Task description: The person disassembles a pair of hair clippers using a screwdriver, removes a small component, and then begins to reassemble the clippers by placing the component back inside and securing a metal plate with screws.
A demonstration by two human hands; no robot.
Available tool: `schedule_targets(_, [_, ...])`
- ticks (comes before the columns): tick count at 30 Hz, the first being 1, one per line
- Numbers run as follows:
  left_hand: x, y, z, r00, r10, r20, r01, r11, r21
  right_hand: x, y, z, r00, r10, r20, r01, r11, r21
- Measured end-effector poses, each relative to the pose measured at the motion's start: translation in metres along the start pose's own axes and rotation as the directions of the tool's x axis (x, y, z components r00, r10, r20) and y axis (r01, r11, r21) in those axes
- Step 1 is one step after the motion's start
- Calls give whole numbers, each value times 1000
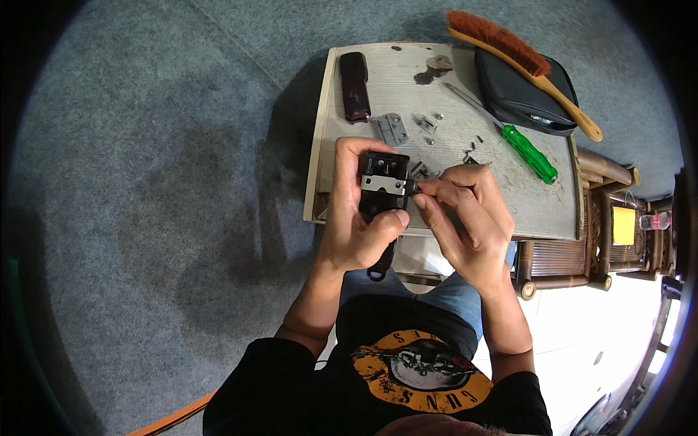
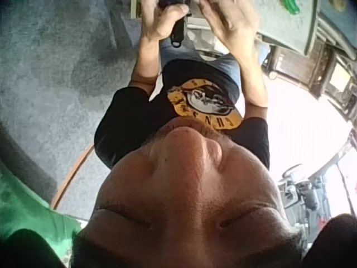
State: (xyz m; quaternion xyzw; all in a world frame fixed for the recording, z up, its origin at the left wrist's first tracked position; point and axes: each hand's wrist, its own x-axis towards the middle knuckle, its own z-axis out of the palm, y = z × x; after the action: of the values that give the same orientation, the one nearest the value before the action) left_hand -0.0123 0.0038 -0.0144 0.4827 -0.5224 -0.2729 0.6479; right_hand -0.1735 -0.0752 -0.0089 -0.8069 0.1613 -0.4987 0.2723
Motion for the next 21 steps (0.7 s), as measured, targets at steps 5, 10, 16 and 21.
schedule_targets(5, [-2,-1,2,1000,20,-10,-20,1000,-13,3,-1,-3,989,144,40,-147,986,77])
schedule_targets(10, [-4,0,1,1000,-10,12,11,999,-38,4,6,-15,980,198,8,-195,956,219])
schedule_targets(16, [-2,6,5,997,-44,68,44,999,-5,8,12,-19,945,324,-48,-263,839,477])
schedule_targets(21, [-1,4,2,997,-57,46,60,996,-68,16,18,-18,927,374,-2,-302,752,586])
